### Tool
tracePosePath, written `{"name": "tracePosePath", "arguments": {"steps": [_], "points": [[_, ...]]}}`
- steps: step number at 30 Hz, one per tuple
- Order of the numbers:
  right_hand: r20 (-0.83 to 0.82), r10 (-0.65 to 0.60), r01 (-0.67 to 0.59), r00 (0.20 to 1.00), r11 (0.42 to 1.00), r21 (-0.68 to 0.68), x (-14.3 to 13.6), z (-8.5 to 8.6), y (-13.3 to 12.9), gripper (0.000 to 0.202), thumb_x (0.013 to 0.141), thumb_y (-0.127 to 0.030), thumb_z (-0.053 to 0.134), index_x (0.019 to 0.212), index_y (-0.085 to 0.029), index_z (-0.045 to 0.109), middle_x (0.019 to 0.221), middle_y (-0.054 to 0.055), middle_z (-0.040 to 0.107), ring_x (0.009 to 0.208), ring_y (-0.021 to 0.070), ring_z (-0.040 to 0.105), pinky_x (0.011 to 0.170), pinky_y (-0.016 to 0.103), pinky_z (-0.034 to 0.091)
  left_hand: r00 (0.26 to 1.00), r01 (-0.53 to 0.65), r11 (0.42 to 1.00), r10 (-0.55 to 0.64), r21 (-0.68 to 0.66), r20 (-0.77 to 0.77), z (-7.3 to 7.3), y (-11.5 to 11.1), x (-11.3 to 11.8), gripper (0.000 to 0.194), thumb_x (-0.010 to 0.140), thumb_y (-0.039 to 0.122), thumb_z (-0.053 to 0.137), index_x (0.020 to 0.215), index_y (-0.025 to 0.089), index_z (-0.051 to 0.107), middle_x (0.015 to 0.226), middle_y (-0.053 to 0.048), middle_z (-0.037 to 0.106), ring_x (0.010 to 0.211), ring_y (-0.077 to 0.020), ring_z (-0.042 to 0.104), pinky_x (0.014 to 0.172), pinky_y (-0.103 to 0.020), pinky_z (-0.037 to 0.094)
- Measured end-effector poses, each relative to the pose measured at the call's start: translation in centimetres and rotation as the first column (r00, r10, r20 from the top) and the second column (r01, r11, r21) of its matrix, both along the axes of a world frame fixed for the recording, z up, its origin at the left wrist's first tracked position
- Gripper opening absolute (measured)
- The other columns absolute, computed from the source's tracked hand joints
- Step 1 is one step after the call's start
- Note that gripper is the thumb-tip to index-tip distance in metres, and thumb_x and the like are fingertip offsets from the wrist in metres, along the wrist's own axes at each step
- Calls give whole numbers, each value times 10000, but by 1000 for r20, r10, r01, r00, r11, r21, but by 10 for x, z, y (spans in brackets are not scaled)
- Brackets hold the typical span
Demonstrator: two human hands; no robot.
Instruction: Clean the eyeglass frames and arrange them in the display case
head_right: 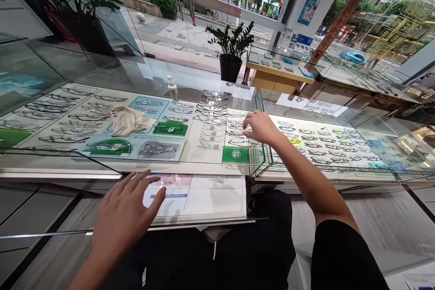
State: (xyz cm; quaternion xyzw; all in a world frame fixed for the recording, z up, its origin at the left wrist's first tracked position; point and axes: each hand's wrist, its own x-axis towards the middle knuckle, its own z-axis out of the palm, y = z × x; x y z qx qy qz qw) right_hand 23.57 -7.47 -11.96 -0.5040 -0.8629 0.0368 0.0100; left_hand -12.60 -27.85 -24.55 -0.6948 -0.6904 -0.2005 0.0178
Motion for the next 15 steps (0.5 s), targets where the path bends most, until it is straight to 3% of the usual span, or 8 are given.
{"name": "tracePosePath", "arguments": {"steps": [2,6,11,15], "points": [[65,36,-37,997,999,13,7,-14,18,120,925,-340,797,951,-224,789,1240,114,751,1178,355,569,1009,479,372,1000,-15,1000,15,-3,2,1,0,1,458,1021,491,453,1208,184,737,1470,-176,686,1496,-442,505,1240,-624,373],[93,60,-63,994,998,30,7,-33,32,84,877,-251,800,824,-228,738,1122,84,792,1125,325,604,1127,509,305,999,-35,999,35,-2,-14,3,-1,2,469,1029,494,441,1206,178,738,1474,-176,686,1492,-441,510,1225,-626,393],[80,41,-45,996,998,46,2,-45,41,142,831,-159,777,782,-223,660,948,65,776,1025,282,631,1186,496,258,999,-43,999,43,6,-13,3,-2,2,439,1018,479,475,1194,182,747,1461,-176,697,1481,-439,524,1214,-628,411],[38,-15,11,999,996,90,0,-44,41,168,851,-130,719,780,-229,604,879,48,743,934,257,616,1154,461,309,999,-34,999,35,19,-23,0,-2,0,444,1017,488,490,1205,179,747,1469,-172,691,1477,-437,527,1212,-629,418]]}}
